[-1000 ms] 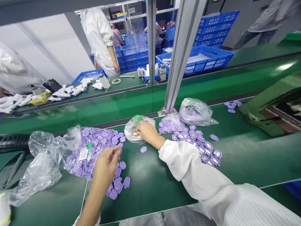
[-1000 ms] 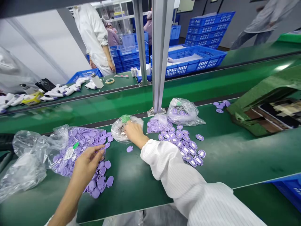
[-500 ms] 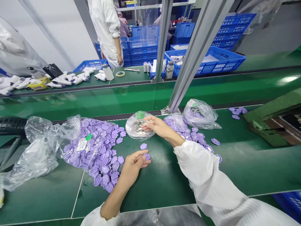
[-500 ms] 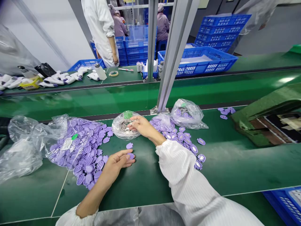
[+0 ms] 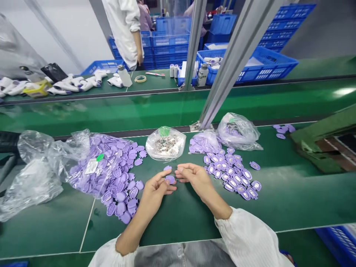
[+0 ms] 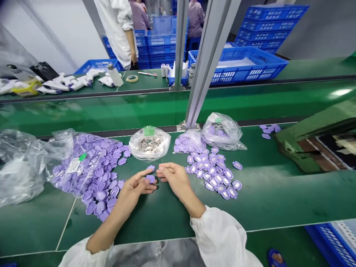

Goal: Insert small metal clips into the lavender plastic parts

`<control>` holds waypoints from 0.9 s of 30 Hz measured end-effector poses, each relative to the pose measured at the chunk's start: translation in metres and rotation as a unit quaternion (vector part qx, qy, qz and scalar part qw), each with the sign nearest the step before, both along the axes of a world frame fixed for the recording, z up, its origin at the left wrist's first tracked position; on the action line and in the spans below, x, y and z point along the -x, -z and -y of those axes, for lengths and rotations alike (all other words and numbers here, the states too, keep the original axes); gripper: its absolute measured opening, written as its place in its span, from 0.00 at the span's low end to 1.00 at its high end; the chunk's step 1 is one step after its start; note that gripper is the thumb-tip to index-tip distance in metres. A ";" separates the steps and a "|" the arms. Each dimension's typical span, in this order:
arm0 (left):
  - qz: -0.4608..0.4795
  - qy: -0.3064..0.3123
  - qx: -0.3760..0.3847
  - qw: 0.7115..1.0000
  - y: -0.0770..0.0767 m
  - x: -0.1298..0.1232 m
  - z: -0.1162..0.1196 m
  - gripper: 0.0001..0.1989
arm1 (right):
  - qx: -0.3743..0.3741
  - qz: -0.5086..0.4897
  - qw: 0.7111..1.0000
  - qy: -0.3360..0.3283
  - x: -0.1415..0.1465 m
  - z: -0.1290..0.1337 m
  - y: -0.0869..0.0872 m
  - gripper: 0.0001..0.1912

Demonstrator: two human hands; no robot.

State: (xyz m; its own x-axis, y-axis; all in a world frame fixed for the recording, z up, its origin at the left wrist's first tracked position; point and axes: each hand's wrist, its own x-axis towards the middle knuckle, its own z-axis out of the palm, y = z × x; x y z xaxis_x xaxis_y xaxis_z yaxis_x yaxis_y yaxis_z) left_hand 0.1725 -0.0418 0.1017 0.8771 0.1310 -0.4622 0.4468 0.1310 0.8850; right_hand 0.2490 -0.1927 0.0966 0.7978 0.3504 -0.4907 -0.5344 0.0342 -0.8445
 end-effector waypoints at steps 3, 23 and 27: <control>0.009 -0.005 -0.034 0.999 0.002 0.000 0.004 0.25 | 0.040 0.063 0.997 0.001 0.002 -0.009 0.008 0.19; -0.003 0.094 -0.023 0.995 -0.005 0.003 -0.007 0.16 | -0.018 0.081 0.978 -0.189 -0.011 0.008 0.000 0.18; -0.023 0.111 -0.038 0.993 -0.002 0.004 -0.011 0.17 | -0.034 0.092 0.971 -0.220 -0.010 0.011 -0.003 0.23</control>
State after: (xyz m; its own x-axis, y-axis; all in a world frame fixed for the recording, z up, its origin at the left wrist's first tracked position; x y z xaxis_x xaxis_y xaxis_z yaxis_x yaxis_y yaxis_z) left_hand 0.1687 -0.0306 0.1039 0.8662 -0.0281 -0.4989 0.4977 -0.0413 0.8664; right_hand 0.2592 -0.2041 0.0998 0.6359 0.7034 -0.3175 -0.3503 -0.1035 -0.9309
